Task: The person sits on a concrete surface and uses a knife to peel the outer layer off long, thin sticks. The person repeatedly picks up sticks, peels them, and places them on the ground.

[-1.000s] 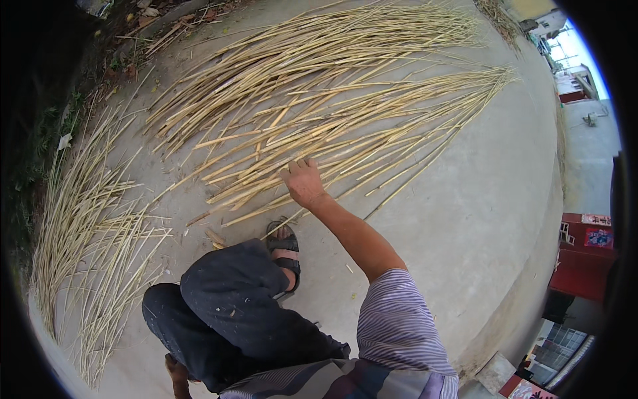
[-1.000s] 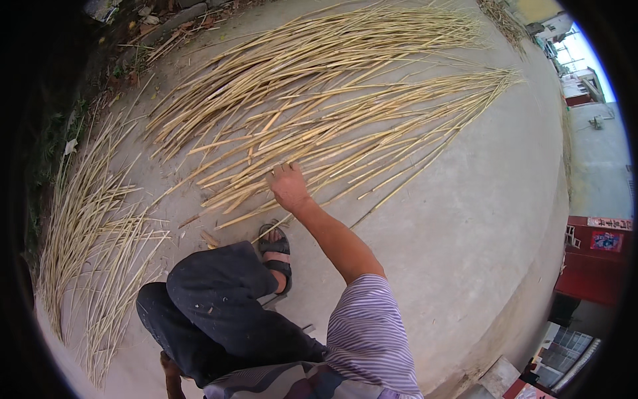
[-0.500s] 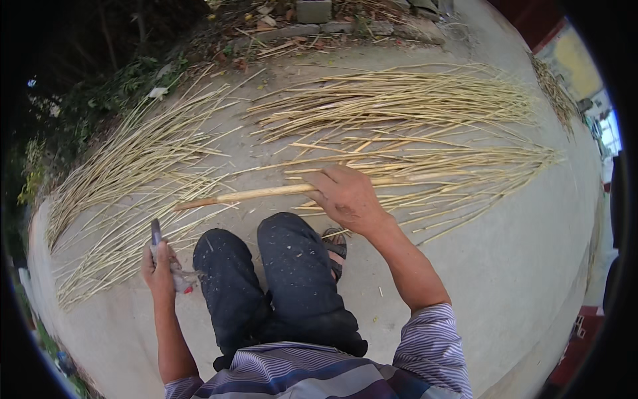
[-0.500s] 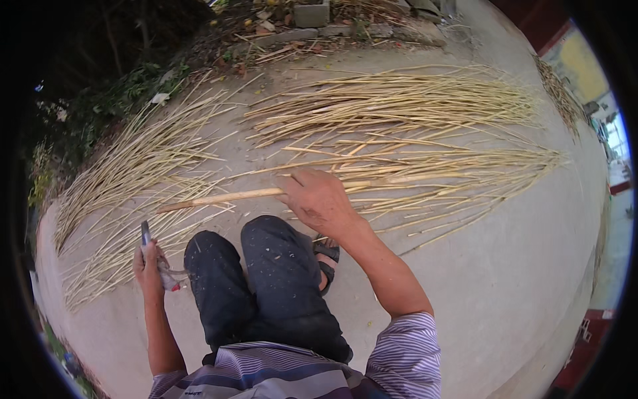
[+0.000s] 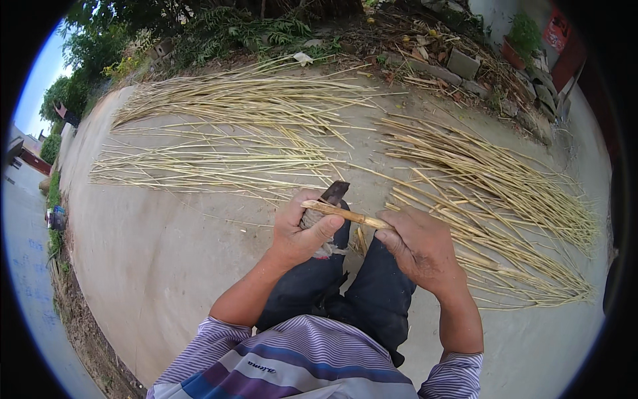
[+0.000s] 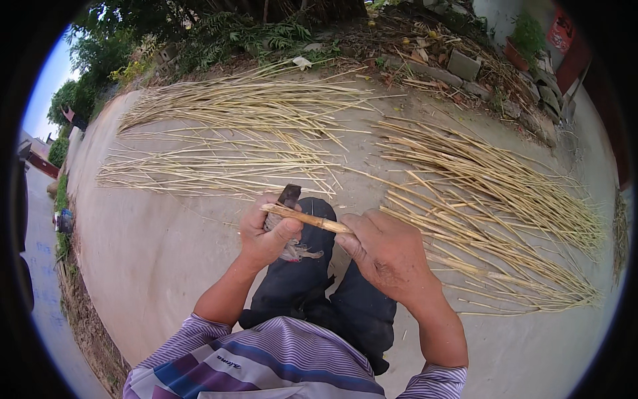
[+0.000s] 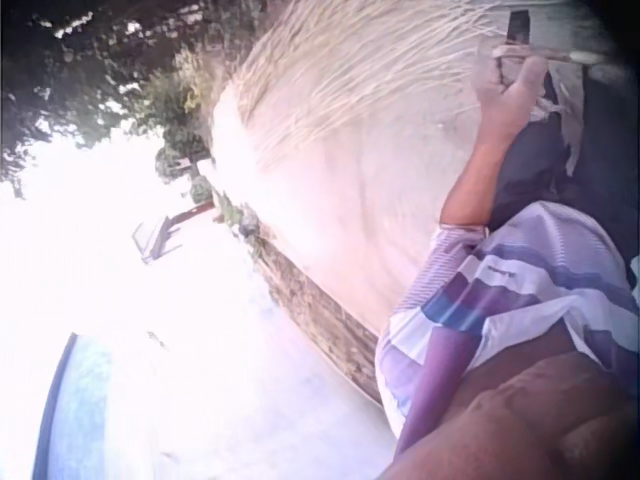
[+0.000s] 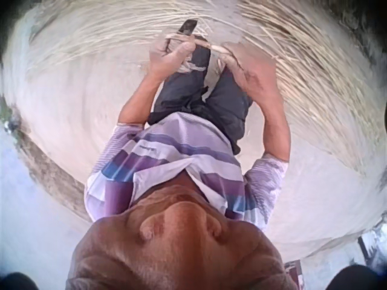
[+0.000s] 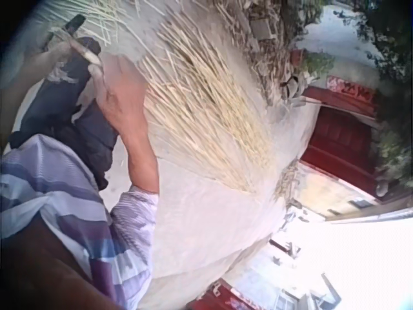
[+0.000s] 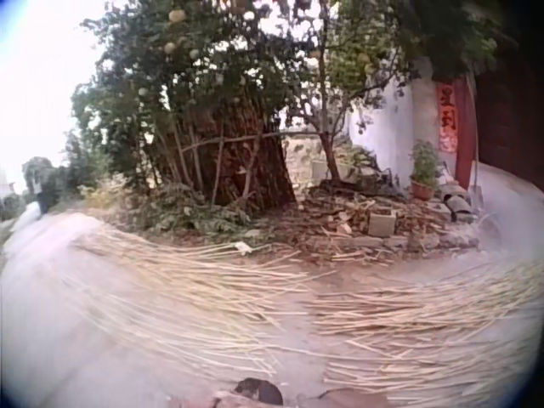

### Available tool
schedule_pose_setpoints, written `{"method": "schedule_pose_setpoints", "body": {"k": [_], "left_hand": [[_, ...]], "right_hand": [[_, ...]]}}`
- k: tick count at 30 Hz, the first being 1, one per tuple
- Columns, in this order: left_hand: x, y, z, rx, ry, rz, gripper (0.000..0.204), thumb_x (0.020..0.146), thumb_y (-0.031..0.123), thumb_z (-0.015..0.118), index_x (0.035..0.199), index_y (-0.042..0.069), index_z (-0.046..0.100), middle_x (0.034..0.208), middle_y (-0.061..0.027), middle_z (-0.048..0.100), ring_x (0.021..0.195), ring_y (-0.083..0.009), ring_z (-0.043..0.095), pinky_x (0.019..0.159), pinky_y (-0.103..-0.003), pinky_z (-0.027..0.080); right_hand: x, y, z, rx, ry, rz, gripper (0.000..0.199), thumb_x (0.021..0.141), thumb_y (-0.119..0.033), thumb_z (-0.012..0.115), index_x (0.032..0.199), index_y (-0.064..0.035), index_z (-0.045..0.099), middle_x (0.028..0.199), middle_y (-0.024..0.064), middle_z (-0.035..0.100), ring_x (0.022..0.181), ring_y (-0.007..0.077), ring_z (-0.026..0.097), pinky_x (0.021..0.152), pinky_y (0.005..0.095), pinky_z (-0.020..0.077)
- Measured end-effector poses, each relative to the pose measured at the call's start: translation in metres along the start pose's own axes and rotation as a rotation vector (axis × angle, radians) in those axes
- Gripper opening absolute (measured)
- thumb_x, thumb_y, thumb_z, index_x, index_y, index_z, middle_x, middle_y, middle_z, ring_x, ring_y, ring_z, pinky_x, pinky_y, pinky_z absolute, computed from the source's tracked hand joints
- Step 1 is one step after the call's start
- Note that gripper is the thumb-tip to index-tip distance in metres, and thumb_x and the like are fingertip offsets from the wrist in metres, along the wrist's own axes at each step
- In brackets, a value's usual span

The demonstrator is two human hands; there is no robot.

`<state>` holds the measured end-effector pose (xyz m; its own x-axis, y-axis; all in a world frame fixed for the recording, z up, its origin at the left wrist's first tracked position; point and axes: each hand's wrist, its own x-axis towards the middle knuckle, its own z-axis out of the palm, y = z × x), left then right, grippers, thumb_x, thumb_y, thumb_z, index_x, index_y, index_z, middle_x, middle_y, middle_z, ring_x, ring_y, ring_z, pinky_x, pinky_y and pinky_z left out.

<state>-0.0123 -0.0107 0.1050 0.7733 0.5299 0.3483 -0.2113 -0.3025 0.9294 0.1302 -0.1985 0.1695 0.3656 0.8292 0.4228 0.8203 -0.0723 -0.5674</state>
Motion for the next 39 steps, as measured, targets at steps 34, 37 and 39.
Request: {"method": "schedule_pose_setpoints", "body": {"k": [34,37,39], "left_hand": [[-0.030,0.017,-0.009,0.201,0.025,0.176,0.045,0.091,0.042,0.068,0.102,0.000,0.058,0.082,-0.0053,0.063,0.071,-0.0133,0.059,0.062,-0.027,0.047],[-0.035,0.015,-0.006,-0.058,0.123,0.008,0.044,0.096,0.044,0.059,0.098,0.000,0.057,0.077,-0.0055,0.063,0.065,-0.0121,0.059,0.058,-0.026,0.047],[-0.036,0.012,-0.011,-0.053,0.118,0.037,0.039,0.097,0.036,0.059,0.103,-0.002,0.060,0.075,-0.0046,0.063,0.064,-0.0103,0.059,0.057,-0.026,0.047]], "right_hand": [[0.006,-0.043,0.019,0.042,0.029,-0.013,0.017,0.084,-0.016,0.071,0.094,-0.0040,0.066,0.069,0.0111,0.059,0.058,0.0291,0.056,0.052,0.0369,0.0436],[0.005,-0.040,0.017,0.113,-0.060,0.093,0.015,0.087,-0.015,0.069,0.095,-0.0039,0.066,0.070,0.0114,0.059,0.059,0.0300,0.057,0.053,0.0370,0.0444],[0.004,-0.041,0.019,0.157,-0.082,0.116,0.013,0.088,-0.014,0.068,0.096,-0.0039,0.065,0.071,0.0117,0.059,0.061,0.0306,0.058,0.054,0.0371,0.0451]]}}
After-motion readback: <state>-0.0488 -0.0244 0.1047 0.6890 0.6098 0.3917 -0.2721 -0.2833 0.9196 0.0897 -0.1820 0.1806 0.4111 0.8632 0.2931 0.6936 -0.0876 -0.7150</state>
